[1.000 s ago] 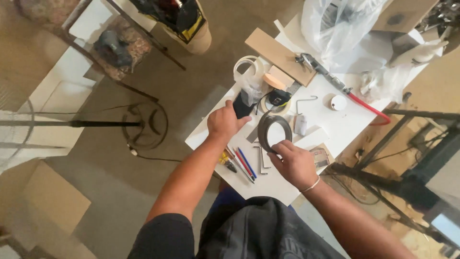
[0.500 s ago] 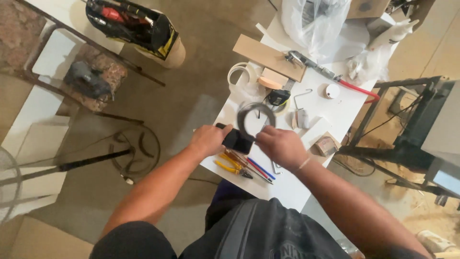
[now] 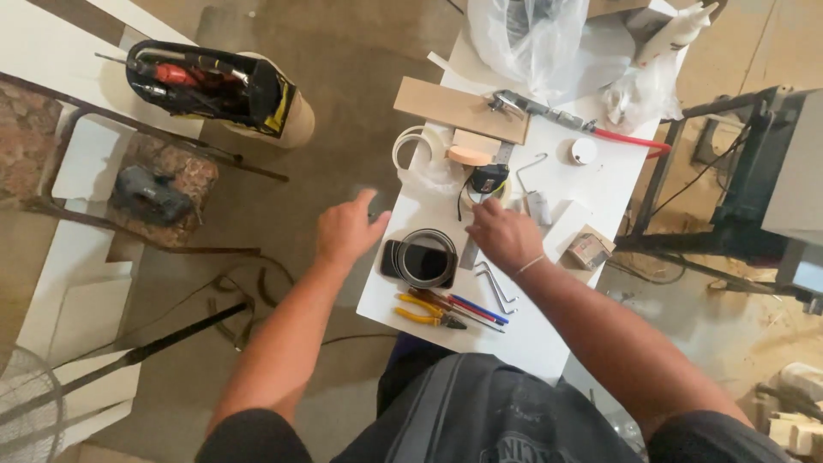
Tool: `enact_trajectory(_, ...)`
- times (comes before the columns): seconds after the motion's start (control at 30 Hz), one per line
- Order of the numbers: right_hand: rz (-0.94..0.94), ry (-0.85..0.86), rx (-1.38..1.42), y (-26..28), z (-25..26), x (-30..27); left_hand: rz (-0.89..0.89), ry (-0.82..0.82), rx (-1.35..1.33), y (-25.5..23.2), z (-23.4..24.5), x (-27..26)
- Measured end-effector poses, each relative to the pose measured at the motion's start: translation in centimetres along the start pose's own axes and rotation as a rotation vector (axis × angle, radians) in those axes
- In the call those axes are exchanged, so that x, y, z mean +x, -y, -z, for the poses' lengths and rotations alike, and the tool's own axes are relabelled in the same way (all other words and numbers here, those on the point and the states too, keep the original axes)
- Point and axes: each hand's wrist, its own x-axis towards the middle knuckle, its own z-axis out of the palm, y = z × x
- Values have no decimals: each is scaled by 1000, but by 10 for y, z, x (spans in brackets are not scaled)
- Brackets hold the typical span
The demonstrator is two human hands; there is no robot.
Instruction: The person is organizing a woodworking shop by sorting through a tool bag and arranging various hand tools, power tools, and supplies on a workbench.
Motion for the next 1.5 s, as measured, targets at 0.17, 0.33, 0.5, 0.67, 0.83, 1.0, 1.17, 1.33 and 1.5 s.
enact_trajectory(0.17,-107,157,-141,-31,14,5,-299,13,66,-66,7,42)
enact_trajectory(0.33,-566,155,421,-54,21,-19,-317,46,70,-74,-32,83)
enact_trajectory(0.5,-859,211,666,-36,40,-32,-190,147,-228,-79,25,90)
enact_trajectory(0.67,-1087,101,923,-2,41,-32,12,77,-646,-55,39,134)
enact_trajectory(0.83,-1215,-348,1675,-5,41,-37,189,-72,-687,-26,31,155)
enact_trajectory(1.0,-1116,-262,1904,-48,21,-56,189,-11,-732,-33,15,121)
enact_trajectory(1.17,-946,-118,1830,-35,44,-64,239,9,-774,-19,-23,97)
enact_trajectory(1.33,-199,84,813,47,51,-35,276,-8,-814,-6,-40,80)
enact_trajectory(1.5,216,20,372,76,16,-26,294,-12,-808,-6,-34,69)
